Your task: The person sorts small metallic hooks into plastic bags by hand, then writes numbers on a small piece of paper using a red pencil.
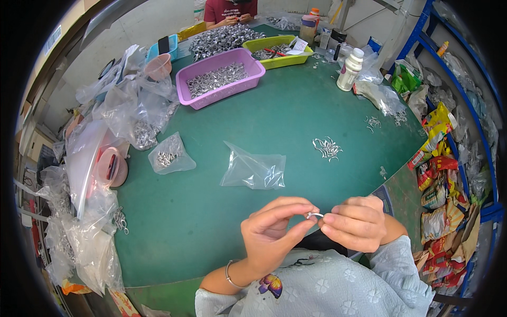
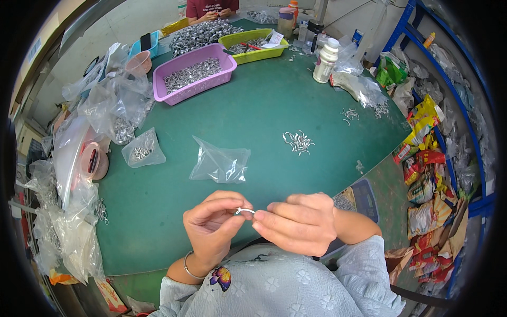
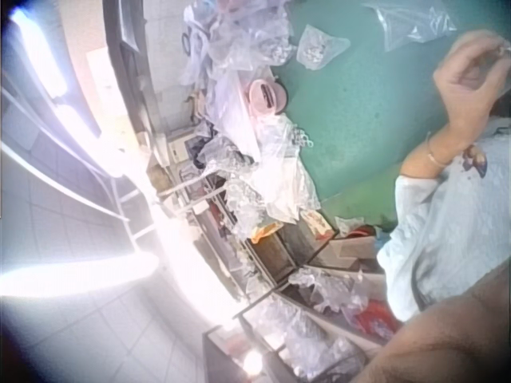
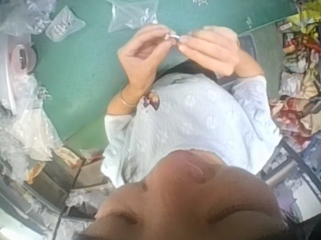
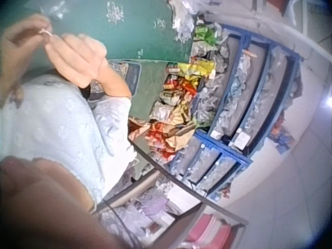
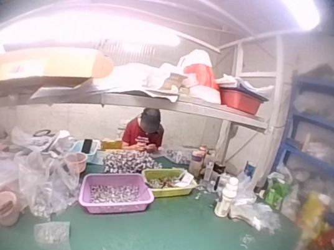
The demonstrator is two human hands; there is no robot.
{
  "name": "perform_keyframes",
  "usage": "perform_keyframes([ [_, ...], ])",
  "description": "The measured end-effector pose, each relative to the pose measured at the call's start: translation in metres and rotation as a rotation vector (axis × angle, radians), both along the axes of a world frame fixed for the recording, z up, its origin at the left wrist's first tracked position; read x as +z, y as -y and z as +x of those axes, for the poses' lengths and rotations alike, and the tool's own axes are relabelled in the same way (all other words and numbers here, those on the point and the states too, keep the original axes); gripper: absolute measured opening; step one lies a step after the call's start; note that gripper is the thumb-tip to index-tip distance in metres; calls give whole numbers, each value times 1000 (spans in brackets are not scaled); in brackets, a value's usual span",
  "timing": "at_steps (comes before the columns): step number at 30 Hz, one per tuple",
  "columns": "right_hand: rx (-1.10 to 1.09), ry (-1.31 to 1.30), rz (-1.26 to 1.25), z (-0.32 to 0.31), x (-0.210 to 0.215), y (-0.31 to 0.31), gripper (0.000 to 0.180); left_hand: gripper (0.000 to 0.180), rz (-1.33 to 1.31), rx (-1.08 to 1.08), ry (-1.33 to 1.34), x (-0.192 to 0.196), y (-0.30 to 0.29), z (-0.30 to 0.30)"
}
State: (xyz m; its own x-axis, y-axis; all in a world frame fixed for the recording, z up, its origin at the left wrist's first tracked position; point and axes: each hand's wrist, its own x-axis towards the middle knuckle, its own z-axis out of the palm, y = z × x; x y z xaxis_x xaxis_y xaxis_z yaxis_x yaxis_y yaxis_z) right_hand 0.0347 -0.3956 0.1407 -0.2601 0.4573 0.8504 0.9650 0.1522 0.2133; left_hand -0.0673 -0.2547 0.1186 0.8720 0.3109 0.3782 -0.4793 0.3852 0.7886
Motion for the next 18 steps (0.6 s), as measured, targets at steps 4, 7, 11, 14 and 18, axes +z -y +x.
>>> perform_keyframes([
  [4,3,27,-19,-2,4,2,13,23,4,-37,-8,0,-2,-2],
  [7,15,33,0,-2,3,1,14,23,12,-58,2,1,-3,-2],
  [11,42,23,8,-2,3,2,15,22,-1,-88,11,2,-3,-3],
  [14,63,21,25,-2,1,1,16,16,17,-16,-21,6,0,-4],
  [18,75,24,26,-3,3,1,16,15,41,-20,-19,8,0,-5],
])
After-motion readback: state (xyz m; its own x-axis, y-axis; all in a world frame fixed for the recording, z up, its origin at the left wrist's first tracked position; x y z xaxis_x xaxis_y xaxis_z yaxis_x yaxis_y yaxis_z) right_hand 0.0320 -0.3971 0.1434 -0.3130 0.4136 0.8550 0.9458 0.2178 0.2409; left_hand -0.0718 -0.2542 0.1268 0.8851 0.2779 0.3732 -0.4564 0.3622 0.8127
